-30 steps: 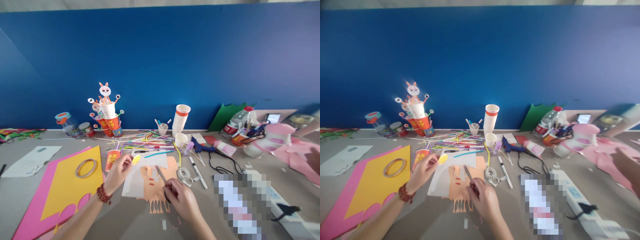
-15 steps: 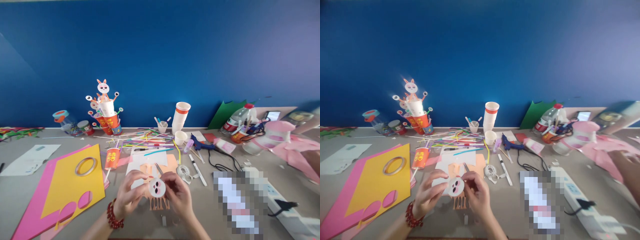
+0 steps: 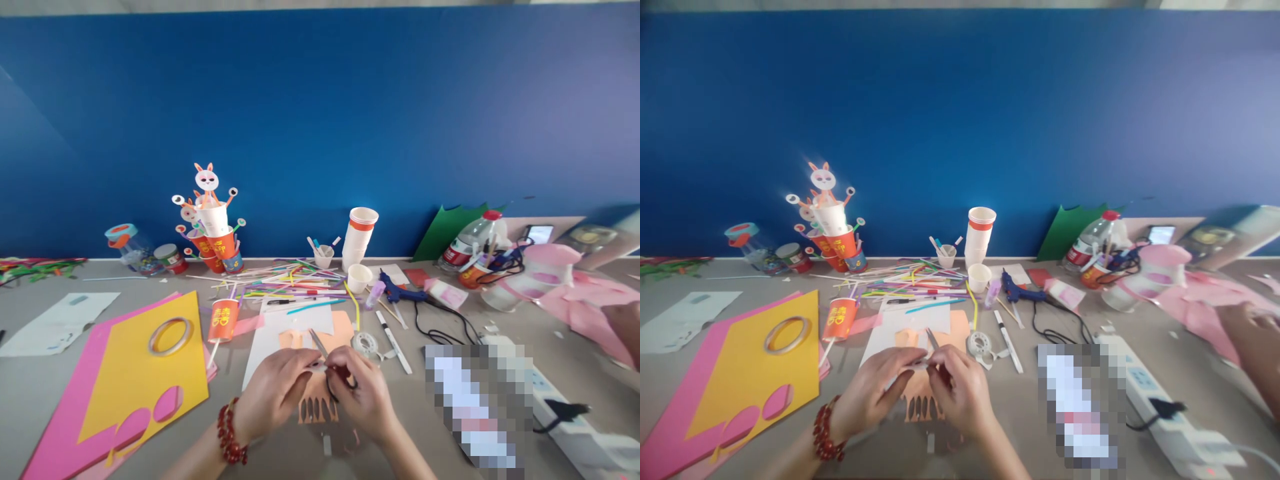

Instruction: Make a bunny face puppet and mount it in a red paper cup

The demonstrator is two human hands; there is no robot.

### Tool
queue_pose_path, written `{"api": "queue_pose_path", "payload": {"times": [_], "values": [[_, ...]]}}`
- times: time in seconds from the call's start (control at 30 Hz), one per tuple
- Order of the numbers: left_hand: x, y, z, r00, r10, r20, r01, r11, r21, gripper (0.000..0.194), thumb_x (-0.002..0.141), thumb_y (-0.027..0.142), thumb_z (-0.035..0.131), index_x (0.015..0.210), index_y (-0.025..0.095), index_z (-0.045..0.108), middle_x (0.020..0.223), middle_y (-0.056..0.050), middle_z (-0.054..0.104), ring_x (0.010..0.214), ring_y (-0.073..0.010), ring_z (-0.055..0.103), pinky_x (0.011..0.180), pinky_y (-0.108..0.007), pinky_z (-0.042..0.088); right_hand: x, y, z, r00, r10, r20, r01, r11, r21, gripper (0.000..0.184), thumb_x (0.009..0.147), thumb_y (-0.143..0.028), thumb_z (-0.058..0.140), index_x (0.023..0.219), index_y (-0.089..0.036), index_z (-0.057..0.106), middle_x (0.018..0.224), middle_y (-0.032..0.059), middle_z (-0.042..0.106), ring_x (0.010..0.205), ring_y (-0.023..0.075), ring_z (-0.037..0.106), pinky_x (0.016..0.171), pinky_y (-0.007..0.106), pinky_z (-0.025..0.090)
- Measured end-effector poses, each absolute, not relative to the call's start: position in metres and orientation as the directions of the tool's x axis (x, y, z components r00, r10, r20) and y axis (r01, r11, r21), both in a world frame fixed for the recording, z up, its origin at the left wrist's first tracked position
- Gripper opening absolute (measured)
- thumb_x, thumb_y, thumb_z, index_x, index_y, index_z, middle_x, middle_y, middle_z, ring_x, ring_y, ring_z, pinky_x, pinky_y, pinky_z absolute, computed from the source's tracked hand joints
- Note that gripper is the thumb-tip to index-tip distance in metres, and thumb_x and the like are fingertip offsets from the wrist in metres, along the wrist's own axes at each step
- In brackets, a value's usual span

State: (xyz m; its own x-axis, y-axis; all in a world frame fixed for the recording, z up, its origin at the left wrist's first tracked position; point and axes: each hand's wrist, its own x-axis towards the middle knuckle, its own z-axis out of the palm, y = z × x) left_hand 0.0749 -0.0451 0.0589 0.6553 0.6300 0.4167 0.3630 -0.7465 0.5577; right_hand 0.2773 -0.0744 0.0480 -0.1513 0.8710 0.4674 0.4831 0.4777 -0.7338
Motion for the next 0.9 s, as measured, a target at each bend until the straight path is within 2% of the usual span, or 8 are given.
{"api": "queue_pose_path", "payload": {"times": [0.13, 0.3, 0.37, 0.5, 0.6, 0.7, 0.8, 0.9], "values": [[0.081, -0.046, 0.055, 0.591, 0.731, 0.341, 0.291, -0.588, 0.755, 0.031, 0.1, 0.018, 0.041, 0.128, 0.024, 0.051, 0.108, -0.006, 0.073, 0.096, -0.0179, 0.07, 0.087, -0.029, 0.054, 0.29, -0.065, 0.045, -0.182, 0.905, 0.385, 0.437, 0.425, -0.793, 0.007, 0.09, -0.024, 0.054, 0.095, -0.022, 0.059, 0.085, 0.0036, 0.066, 0.063, 0.0141, 0.06, 0.061, 0.025, 0.048], [0.082, -0.042, 0.048, 0.491, 0.847, 0.205, 0.24, -0.358, 0.903, 0.023, 0.1, 0.028, 0.041, 0.113, 0.021, 0.058, 0.104, -0.007, 0.073, 0.091, -0.0188, 0.071, 0.085, -0.028, 0.054, 0.343, -0.008, 0.027, 0.459, 0.792, 0.402, 0.5, 0.143, -0.854, 0.042, 0.086, -0.043, 0.06, 0.119, -0.019, 0.05, 0.112, 0.0129, 0.062, 0.084, 0.0202, 0.064, 0.068, 0.029, 0.052], [0.081, -0.038, 0.044, 0.45, 0.877, 0.167, 0.2, -0.281, 0.939, 0.023, 0.1, 0.033, 0.041, 0.108, 0.02, 0.058, 0.101, -0.007, 0.072, 0.09, -0.0198, 0.072, 0.084, -0.03, 0.056, 0.364, 0.019, 0.016, 0.501, 0.771, 0.393, 0.611, 0.007, -0.792, 0.051, 0.086, -0.044, 0.057, 0.126, -0.015, 0.044, 0.127, 0.0184, 0.056, 0.097, 0.023, 0.063, 0.072, 0.031, 0.052], [0.077, -0.032, 0.042, 0.473, 0.863, 0.176, 0.19, -0.295, 0.936, 0.026, 0.101, 0.032, 0.039, 0.107, 0.019, 0.06, 0.101, -0.008, 0.072, 0.09, -0.0205, 0.071, 0.084, -0.032, 0.057, 0.381, 0.048, 0.002, 0.372, 0.877, 0.305, 0.768, -0.107, -0.631, 0.03, 0.086, -0.041, 0.054, 0.098, -0.014, 0.059, 0.088, 0.0127, 0.068, 0.083, 0.0269, 0.064, 0.069, 0.034, 0.047], [0.069, -0.029, 0.051, 0.585, 0.765, 0.268, 0.3, -0.512, 0.805, 0.027, 0.099, 0.023, 0.039, 0.111, 0.022, 0.064, 0.113, -0.009, 0.071, 0.107, -0.0214, 0.066, 0.094, -0.035, 0.054, 0.371, 0.045, 0.011, 0.3, 0.898, 0.322, 0.821, -0.071, -0.566, 0.024, 0.09, -0.038, 0.049, 0.086, -0.015, 0.059, 0.08, 0.0134, 0.067, 0.084, 0.0301, 0.062, 0.072, 0.036, 0.042], [0.063, -0.025, 0.065, 0.697, 0.629, 0.344, 0.408, -0.742, 0.532, 0.027, 0.094, 0.015, 0.047, 0.109, 0.024, 0.067, 0.143, -0.009, 0.053, 0.13, -0.0255, 0.049, 0.105, -0.043, 0.045, 0.348, 0.026, 0.034, 0.131, 0.929, 0.347, 0.868, 0.061, -0.492, 0.019, 0.09, -0.036, 0.052, 0.089, -0.018, 0.059, 0.091, 0.0118, 0.068, 0.093, 0.0283, 0.061, 0.075, 0.031, 0.039], [0.065, -0.021, 0.077, 0.789, 0.512, 0.339, 0.462, -0.859, 0.221, 0.02, 0.091, 0.018, 0.054, 0.101, 0.023, 0.07, 0.158, -0.007, 0.031, 0.141, -0.0325, 0.03, 0.114, -0.058, 0.028, 0.318, 0.003, 0.059, -0.223, 0.967, 0.126, 0.902, 0.254, -0.349, 0.013, 0.085, -0.021, 0.052, 0.096, -0.02, 0.06, 0.09, 0.0065, 0.07, 0.077, 0.0215, 0.063, 0.059, 0.025, 0.031], [0.073, -0.018, 0.079, 0.849, 0.457, 0.266, 0.474, -0.88, 0.001, 0.018, 0.094, 0.022, 0.052, 0.096, 0.02, 0.07, 0.153, -0.009, 0.038, 0.137, -0.0326, 0.035, 0.116, -0.063, 0.017, 0.291, -0.019, 0.074, -0.355, 0.934, -0.04, 0.884, 0.322, -0.338, 0.018, 0.079, -0.023, 0.059, 0.096, -0.022, 0.063, 0.081, 0.0037, 0.073, 0.071, 0.0207, 0.065, 0.054, 0.024, 0.025]]}}
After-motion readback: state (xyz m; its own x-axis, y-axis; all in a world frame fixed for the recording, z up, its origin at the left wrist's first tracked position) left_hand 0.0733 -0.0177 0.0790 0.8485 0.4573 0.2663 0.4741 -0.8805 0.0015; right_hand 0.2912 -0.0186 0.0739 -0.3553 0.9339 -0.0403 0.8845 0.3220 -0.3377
